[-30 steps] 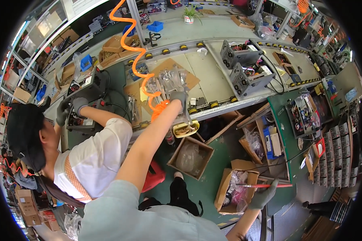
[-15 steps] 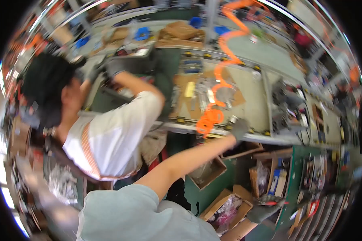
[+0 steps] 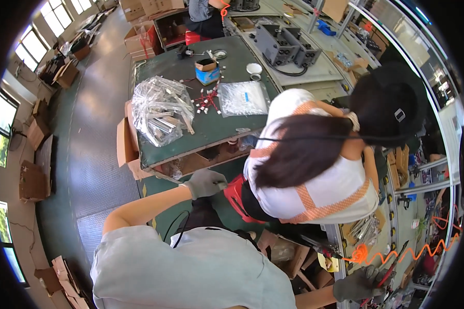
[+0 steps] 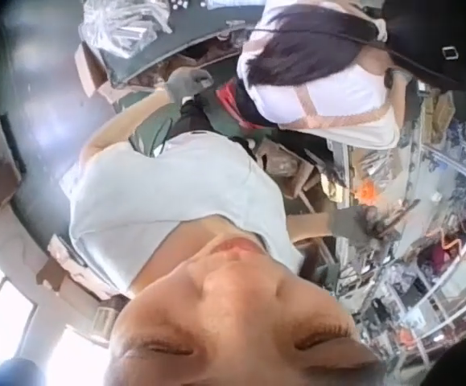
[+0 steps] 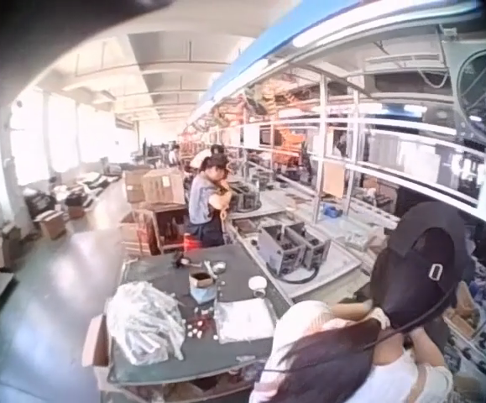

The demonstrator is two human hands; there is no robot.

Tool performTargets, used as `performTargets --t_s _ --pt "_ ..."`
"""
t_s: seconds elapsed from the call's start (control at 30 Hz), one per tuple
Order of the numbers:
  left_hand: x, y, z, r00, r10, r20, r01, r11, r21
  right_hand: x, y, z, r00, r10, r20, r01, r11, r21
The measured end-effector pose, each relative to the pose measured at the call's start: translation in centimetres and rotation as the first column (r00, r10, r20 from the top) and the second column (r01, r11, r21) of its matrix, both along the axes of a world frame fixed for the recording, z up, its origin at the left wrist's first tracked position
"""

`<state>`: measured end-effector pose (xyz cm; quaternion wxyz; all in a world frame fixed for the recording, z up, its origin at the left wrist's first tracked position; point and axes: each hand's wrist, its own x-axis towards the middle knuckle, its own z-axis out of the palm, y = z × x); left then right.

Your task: Applying a substance with a brush and assembling small metal components for an industrial device.

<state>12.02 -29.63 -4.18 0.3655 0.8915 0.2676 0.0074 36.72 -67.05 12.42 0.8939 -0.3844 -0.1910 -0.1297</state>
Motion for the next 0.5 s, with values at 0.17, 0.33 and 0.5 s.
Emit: performTargets --t_s 0.17,0.33,0.5 --pt "-6.2 16.7 -8.9 0.838 0.545 0.002 -0.519 0.798 0.307 -5.2 13.6 -0.6 1.000 0.018 -0.015 -0.018 0.999 0.044" --pt "-8.5 27.9 -12.0 0.587 0.809 -0.032 -0.801 0.587 0.116 -8.8 26.2 -0.2 0.816 0.577 0.016 -0.566 0.794 0.224" --pt "-12.4 30.7 -14.0 0.300 0.948 0.103 -0.954 0.297 0.044 -11.2 34.4 -3.2 0.798 0.595 -0.092 -0.586 0.803 0.110"
